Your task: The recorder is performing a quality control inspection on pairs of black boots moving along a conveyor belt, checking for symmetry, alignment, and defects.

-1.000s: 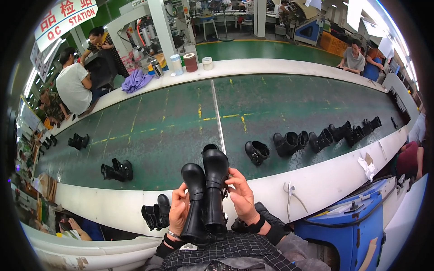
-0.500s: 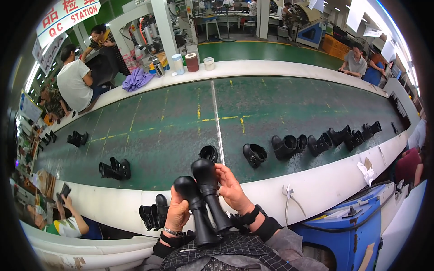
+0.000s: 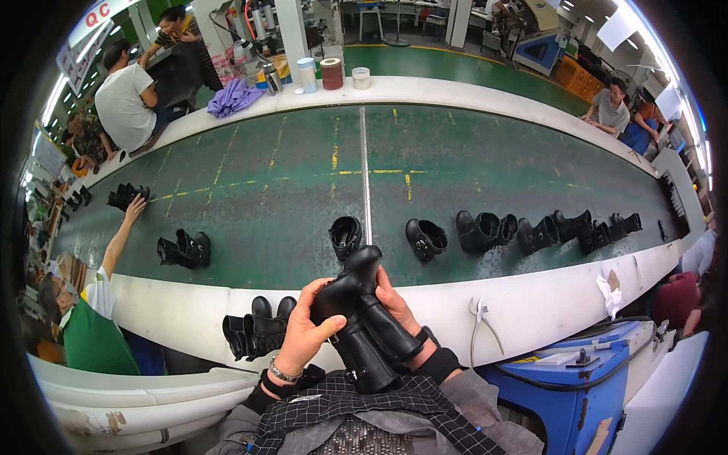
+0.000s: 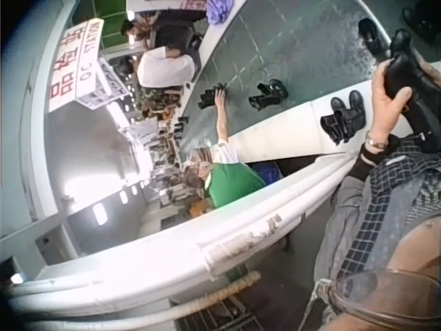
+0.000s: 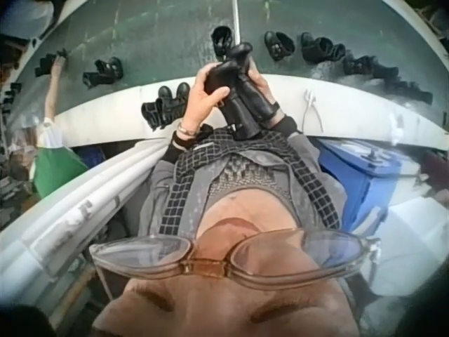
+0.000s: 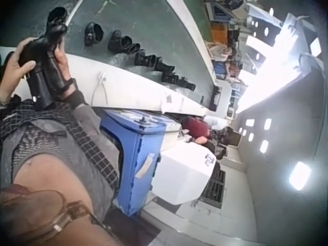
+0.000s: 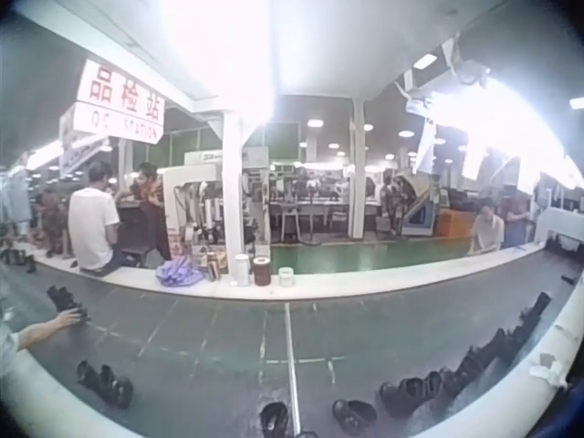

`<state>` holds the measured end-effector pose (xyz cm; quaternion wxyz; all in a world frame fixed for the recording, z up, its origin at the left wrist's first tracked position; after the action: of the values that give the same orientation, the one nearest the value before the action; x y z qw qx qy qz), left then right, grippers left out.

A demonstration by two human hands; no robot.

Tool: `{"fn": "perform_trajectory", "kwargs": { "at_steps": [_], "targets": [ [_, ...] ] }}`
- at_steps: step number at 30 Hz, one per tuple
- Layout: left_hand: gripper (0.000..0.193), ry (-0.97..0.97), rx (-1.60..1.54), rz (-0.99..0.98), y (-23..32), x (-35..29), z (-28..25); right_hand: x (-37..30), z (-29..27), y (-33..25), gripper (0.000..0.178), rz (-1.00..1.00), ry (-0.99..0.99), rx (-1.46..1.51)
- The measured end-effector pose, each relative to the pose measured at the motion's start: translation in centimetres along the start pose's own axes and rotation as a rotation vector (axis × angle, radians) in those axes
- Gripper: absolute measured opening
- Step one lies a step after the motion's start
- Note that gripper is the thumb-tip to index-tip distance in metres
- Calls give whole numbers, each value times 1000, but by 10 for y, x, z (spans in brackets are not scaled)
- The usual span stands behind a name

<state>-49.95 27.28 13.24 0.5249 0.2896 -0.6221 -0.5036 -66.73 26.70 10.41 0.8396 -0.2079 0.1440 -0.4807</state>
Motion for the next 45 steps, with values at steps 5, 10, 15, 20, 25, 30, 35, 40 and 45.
{"fn": "perform_trajectory", "kwargs": {
  "at_steps": [5, 10, 15, 20, 25, 30, 35, 40, 45],
  "targets": [
    [60, 76, -420, -104, -21, 0, -6, 3, 4, -11, 72, -110, 125, -263],
    [47, 311, -776, -459, -59, -6, -14, 12, 5, -19, 53, 47, 265, -456],
    [44, 323, -1032, -615, -75, 1, -20, 20, -11, -20, 55, 304, 361, -513],
    [41, 480, -1045, -754, -76, 3, -21, 41, -27, -8, 53, 415, 428, -501],
    [38, 491, -1008, -692, -86, 1, -24, 49, -45, 5, 48, 444, 404, -384],
    [38, 495, -974, -694, -90, -2, -27, 47, -42, 9, 46, 428, 459, -375],
    [39, 487, -967, -701, -91, 0, -23, 44, -52, 7, 43, 462, 433, -338],
    [38, 441, -1102, -664, -90, -2, -22, 38, -60, 7, 39, 404, 349, -180],
    [37, 496, -1188, -375, -63, 10, -21, 24, -50, -12, 32, 153, 267, 29]
  ]
}}
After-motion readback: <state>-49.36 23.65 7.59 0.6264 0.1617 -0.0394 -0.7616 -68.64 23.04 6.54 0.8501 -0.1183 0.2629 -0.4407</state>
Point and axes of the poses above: each hand's wrist, its own x-axis towards the middle knuckle, its own z-axis out of the palm, y = z × x, the point moved 1 cm from there along x, towards the middle knuckle, and after that the axes turned 11 degrees about z, right-handed, at the moved point
